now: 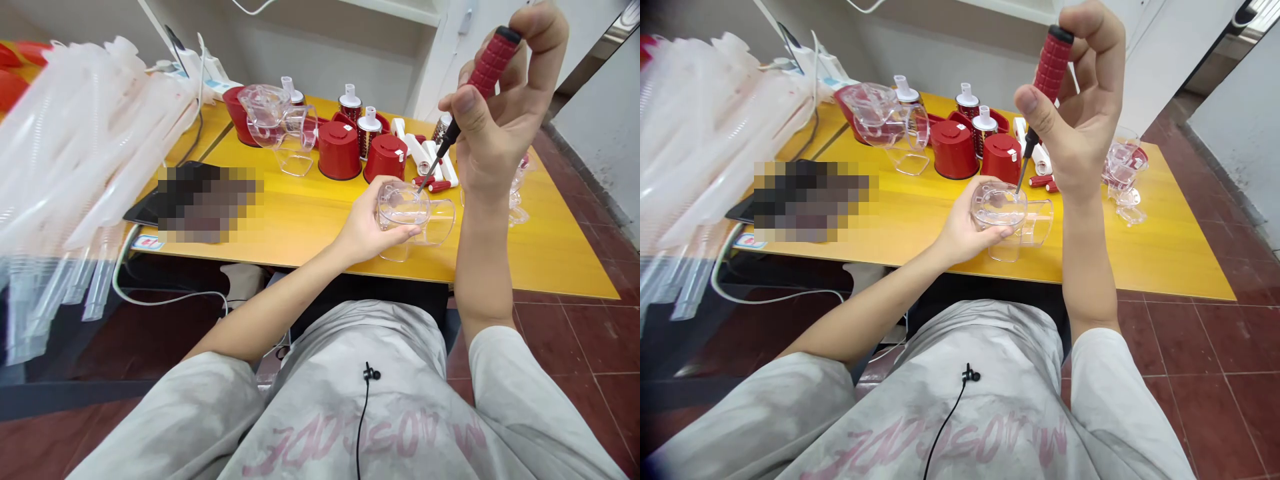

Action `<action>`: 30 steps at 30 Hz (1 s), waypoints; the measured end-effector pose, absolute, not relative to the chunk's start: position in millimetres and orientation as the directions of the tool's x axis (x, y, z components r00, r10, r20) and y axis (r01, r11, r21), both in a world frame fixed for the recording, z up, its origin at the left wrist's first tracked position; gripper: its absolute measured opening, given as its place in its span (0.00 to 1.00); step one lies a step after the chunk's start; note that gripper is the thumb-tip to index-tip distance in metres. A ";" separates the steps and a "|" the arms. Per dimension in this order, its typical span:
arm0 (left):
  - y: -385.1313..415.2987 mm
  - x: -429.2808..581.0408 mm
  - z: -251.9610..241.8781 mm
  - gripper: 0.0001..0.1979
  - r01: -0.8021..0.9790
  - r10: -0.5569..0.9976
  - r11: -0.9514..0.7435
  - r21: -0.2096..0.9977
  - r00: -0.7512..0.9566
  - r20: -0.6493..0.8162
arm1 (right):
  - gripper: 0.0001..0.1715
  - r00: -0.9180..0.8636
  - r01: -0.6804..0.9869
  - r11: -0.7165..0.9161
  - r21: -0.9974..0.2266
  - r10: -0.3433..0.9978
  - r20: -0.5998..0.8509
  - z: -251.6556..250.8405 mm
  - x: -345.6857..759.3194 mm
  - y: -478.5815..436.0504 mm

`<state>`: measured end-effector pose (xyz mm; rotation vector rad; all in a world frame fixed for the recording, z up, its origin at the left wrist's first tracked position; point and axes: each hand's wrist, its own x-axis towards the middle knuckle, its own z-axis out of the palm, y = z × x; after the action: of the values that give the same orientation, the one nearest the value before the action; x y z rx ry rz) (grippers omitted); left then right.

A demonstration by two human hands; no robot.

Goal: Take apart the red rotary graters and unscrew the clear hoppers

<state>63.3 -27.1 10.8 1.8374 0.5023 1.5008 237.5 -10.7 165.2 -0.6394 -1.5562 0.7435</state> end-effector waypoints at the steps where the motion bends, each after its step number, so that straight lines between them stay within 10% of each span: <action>1: -27.3 63.2 11.1 0.46 -0.124 0.683 -0.679 0.724 0.254 0.684 | 0.51 -0.117 -0.019 0.646 -0.763 0.756 0.644 165.6 237.2 -8.1; 6: -27.5 62.1 12.1 0.47 -0.101 0.695 -0.669 0.736 0.263 0.669 | 0.51 -0.091 -0.078 0.738 -0.670 0.664 0.742 163.8 240.4 5.6; 12: -27.2 61.9 11.0 0.46 -0.111 0.690 -0.674 0.730 0.258 0.676 | 0.19 -0.074 -0.229 0.894 -0.385 0.378 0.923 180.3 245.2 15.0; 15: -27.6 61.7 11.8 0.45 -0.104 0.682 -0.685 0.721 0.255 0.685 | 0.19 -0.269 -0.118 0.943 -0.311 0.271 0.924 206.0 259.9 22.2; 30: -32.1 61.0 18.4 0.46 -0.138 0.670 -0.685 0.716 0.268 0.692 | 0.18 -0.428 -0.126 0.901 -0.415 0.328 0.842 223.6 297.1 30.8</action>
<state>61.0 -32.1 18.4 1.8508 0.4817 1.4904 297.1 30.8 223.6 -0.1475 -1.9503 0.5097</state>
